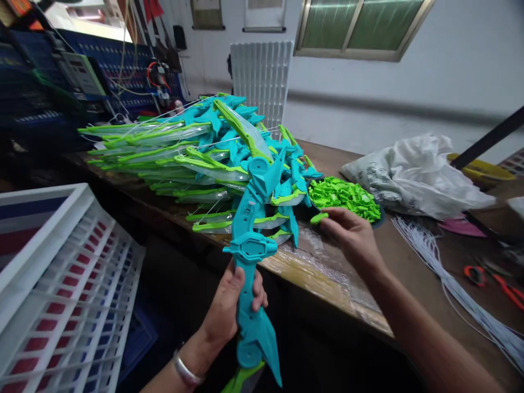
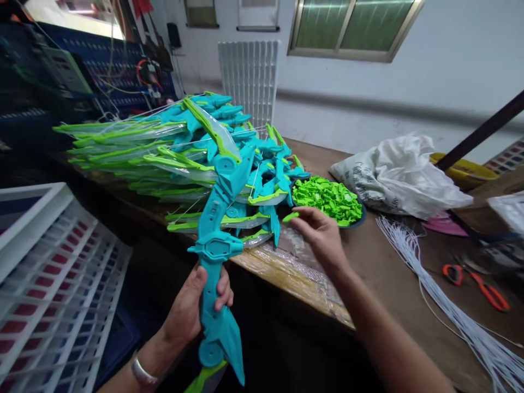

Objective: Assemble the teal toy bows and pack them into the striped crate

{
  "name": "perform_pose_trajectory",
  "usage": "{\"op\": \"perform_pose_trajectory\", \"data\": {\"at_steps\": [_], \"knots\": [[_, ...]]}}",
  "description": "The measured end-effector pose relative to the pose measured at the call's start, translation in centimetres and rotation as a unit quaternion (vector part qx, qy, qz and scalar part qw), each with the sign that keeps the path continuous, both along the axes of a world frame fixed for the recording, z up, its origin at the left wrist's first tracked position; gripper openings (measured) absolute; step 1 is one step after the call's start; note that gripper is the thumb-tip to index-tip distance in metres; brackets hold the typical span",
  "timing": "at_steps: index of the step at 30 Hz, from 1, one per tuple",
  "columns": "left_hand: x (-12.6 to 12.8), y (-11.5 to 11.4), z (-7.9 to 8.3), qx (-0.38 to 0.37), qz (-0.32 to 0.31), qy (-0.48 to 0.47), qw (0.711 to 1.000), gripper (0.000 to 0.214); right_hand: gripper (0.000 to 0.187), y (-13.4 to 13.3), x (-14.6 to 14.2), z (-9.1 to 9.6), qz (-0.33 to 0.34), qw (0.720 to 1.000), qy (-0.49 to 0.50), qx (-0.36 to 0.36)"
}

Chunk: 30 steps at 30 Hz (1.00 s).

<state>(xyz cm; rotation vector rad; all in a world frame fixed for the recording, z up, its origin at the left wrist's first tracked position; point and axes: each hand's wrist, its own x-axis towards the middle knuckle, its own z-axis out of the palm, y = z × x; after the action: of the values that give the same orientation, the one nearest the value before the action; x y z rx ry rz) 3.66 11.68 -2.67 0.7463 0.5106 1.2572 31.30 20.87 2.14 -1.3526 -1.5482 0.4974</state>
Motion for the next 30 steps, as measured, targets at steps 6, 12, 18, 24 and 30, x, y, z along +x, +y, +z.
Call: {"op": "perform_pose_trajectory", "data": {"at_steps": [6,12,18,24,30], "knots": [[-1.0,0.3,1.1,-0.045,-0.012,0.064,0.997,0.036,0.022,-7.6,-10.0,0.8,0.16,0.974,0.075,0.14],[-1.0,-0.4,1.6,-0.001,0.004,0.095,0.995,0.026,0.038,-8.7,-12.0,1.3,0.143,0.938,-0.091,0.303],[-0.5,-0.9,1.8,0.007,-0.006,0.117,0.993,0.027,0.037,-9.3,-11.6,0.7,0.111,0.933,-0.145,0.31],[-0.6,-0.8,2.4,0.034,0.003,0.164,0.986,0.03,0.035,-9.3,-11.5,0.7,0.104,0.947,-0.128,0.275],[-0.3,-0.4,2.6,0.047,0.042,0.215,0.975,0.033,0.024,-9.8,-11.4,1.6,0.117,0.948,-0.162,0.248]]}}
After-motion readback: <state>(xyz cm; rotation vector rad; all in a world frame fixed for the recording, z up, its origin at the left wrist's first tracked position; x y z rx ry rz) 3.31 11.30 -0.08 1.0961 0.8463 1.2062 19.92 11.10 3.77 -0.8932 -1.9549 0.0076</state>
